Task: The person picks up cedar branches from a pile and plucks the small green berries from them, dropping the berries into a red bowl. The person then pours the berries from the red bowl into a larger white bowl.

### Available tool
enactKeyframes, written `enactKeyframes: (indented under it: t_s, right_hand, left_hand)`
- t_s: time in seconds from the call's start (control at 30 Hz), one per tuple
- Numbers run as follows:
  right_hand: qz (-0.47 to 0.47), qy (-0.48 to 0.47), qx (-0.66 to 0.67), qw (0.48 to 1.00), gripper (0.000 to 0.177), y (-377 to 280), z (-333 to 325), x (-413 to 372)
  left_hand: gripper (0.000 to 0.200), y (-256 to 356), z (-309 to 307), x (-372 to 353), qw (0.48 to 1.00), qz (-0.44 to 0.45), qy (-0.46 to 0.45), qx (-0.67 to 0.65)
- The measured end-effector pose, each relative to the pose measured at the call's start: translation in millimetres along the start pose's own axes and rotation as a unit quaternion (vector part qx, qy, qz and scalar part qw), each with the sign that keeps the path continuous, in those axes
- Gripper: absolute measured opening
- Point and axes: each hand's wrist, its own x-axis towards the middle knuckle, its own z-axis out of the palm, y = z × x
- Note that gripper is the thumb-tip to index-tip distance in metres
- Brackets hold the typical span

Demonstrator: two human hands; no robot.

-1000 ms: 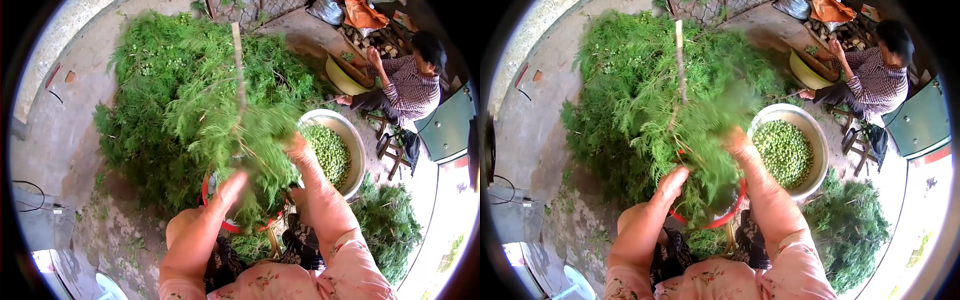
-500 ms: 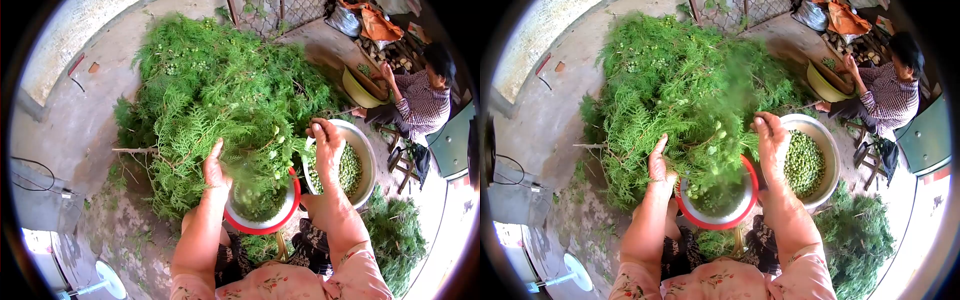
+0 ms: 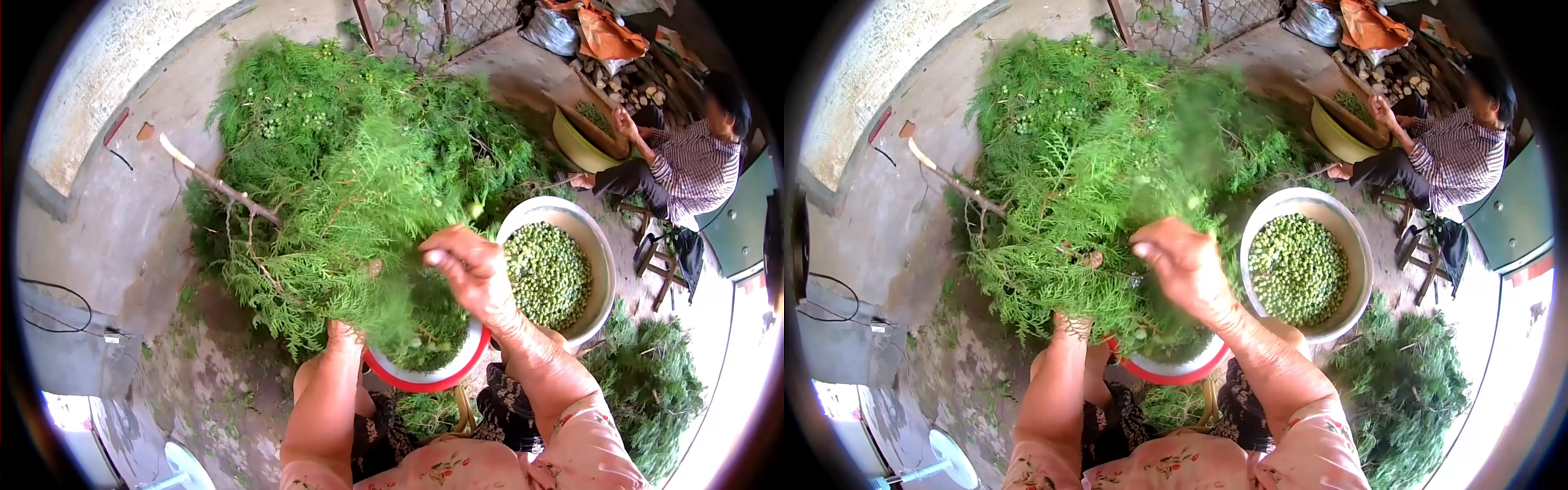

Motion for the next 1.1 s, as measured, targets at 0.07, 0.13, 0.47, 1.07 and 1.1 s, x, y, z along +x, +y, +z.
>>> enactKeyframes:
  t_s: [0.07,0.13,0.47,1.07,1.1]
  right_hand:
    - [0.028,-0.070,0.023,0.997,0.007,3,5,-5]
    - [-0.018,-0.075,0.003,0.997,0.012,2,6,-10]
    - [0.058,0.002,0.020,0.998,0.009,27,22,-3]
    - [0.114,-0.082,0.044,0.989,0.022,38,27,-7]
    - [0.149,-0.085,0.067,0.983,0.020,31,24,-5]
  left_hand:
    - [0.034,7,13,-2,0.996,-0.012,0.060,0.060]
    - [0.031,9,23,-1,0.991,0.006,0.080,0.105]
    - [0.034,6,37,2,0.983,-0.050,0.124,0.126]
    - [0.046,-4,33,-1,0.995,-0.047,0.077,0.030]
    - [0.045,-6,24,-1,0.996,-0.050,0.073,-0.004]
